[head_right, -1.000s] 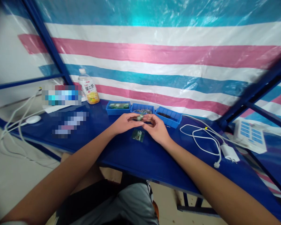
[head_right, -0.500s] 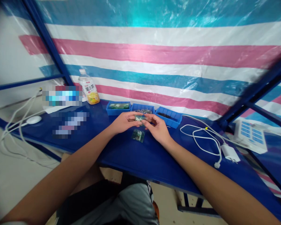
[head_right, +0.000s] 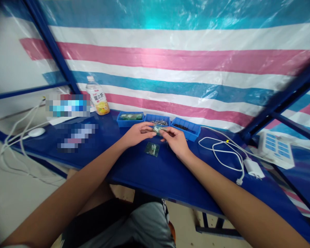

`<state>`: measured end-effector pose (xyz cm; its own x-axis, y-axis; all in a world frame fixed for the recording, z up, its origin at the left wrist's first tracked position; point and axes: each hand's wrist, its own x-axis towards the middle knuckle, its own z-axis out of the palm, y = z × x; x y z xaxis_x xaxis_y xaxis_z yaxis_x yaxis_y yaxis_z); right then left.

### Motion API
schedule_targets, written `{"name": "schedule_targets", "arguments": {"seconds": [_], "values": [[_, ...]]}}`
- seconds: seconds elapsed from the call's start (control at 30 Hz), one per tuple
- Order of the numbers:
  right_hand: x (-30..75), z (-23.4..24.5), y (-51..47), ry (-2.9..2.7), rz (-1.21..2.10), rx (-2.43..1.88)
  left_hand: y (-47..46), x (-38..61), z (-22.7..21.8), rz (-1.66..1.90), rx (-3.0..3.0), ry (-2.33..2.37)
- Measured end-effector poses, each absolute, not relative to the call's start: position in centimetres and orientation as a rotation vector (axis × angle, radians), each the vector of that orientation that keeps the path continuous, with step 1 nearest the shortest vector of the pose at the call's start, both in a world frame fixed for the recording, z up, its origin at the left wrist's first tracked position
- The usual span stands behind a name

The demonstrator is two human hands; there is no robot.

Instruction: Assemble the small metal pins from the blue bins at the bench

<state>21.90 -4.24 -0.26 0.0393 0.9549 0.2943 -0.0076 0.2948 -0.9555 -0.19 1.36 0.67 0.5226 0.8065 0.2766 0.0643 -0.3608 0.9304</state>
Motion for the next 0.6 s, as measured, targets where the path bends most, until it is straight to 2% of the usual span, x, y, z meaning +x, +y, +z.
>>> {"name": "schedule_targets", "arguments": {"seconds": [0.13,0.3,0.6], "values": [[22.12,-0.35,-3.95,-1.211,0.908,-1.002,0.98,0.0,0.73,1.002,1.913,0.749],[21.65,-0.07,-4.63,-1.352,0.999,-0.959,0.42,0.39,0.66,0.979,1.914,0.634],[21.6,-0.42,-4.45,-1.318,1.092,-0.912,0.96,0.15,1.01,0.959,1.74,0.74]]}}
